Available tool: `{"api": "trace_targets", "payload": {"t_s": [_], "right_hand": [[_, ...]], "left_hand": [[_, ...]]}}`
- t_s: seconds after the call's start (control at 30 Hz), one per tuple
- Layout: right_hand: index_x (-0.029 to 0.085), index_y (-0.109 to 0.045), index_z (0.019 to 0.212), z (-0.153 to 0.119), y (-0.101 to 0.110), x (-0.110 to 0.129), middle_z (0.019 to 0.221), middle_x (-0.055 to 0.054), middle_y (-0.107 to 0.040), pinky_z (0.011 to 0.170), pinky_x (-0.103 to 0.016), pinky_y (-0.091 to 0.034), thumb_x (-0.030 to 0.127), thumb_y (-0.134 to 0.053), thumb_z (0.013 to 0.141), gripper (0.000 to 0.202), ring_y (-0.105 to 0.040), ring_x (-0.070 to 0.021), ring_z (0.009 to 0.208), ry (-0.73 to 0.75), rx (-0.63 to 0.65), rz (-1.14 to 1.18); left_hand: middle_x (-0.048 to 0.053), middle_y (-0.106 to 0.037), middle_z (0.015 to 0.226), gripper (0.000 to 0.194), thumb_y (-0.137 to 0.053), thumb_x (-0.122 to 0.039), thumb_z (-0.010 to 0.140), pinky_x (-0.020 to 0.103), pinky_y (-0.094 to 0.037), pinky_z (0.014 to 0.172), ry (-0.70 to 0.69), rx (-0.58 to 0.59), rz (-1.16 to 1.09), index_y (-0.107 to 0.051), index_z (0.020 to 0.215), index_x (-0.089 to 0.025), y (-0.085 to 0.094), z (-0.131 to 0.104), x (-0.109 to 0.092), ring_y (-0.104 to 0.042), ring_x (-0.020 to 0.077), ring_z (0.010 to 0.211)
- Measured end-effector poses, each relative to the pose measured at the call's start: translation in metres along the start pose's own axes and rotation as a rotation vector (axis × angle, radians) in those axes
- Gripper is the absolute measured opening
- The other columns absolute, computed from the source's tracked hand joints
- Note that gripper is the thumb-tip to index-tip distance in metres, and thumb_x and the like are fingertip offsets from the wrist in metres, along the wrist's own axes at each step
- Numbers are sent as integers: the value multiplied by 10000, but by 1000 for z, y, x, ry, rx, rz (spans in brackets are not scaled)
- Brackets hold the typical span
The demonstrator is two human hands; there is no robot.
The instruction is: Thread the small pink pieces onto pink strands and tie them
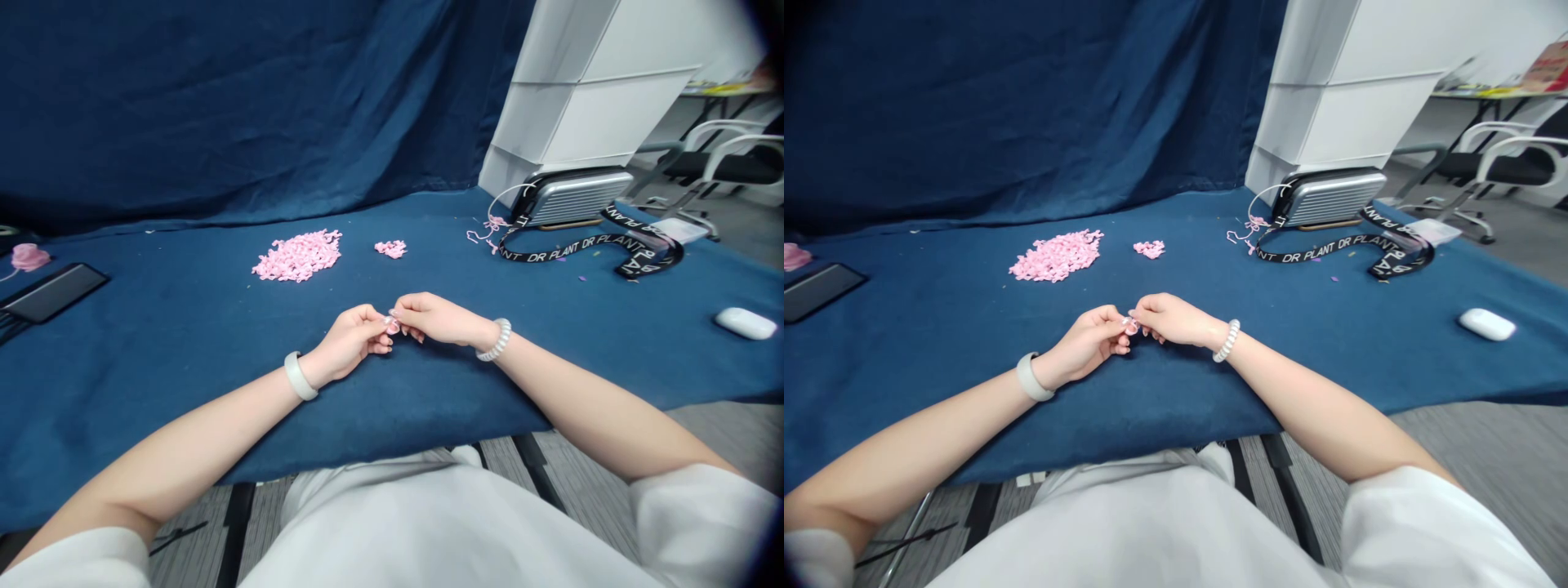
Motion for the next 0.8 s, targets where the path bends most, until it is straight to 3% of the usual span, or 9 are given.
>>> {"api": "trace_targets", "payload": {"t_s": [0.2, 0.33, 0.53, 0.8], "right_hand": [[94, -582, 927, -8, 7, 11, 835, 28, -548, 613, 24, -186, 543, -284, 798, 555, -293, 185, 595, 126, -284, -172], [102, -595, 904, -7, 4, 14, 868, 27, -541, 690, 32, -174, 503, -287, 813, 514, -277, 184, 663, 217, -391, -242], [117, -602, 919, -2, 0, 13, 907, 4, -517, 710, -10, -129, 493, -266, 824, 513, -203, 148, 695, 302, -396, -410], [66, -609, 810, -6, -3, 15, 852, -27, -527, 723, -58, -152, 445, -229, 841, 538, -205, 105, 712, 603, -423, -543]], "left_hand": [[42, -607, 758, 160, -667, -137, 716, 194, -504, 561, 60, -36, -66, -517, 735, -85, 4, 3, 1, -573, 73, 589], [42, -601, 729, 132, -625, -91, 741, 210, -515, 612, 83, -57, -156, -495, 716, -89, 6, 4, 2, -578, 76, 613], [51, -585, 674, 143, -571, -65, 771, 215, -501, 631, 69, -85, -203, -450, 704, -98, 7, 5, 2, -574, 88, 632], [26, -559, 645, 217, -651, -115, 715, 194, -461, 592, 27, -113, -204, -435, 688, -107, 5, 4, 2, -534, 77, 610]]}}
Point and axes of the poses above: each hand's wrist, its own z-axis towards the middle knuckle, its own y-axis out of the back of the hand, x = y × z, the point moved 4 cm from there along z, towards the middle knuckle
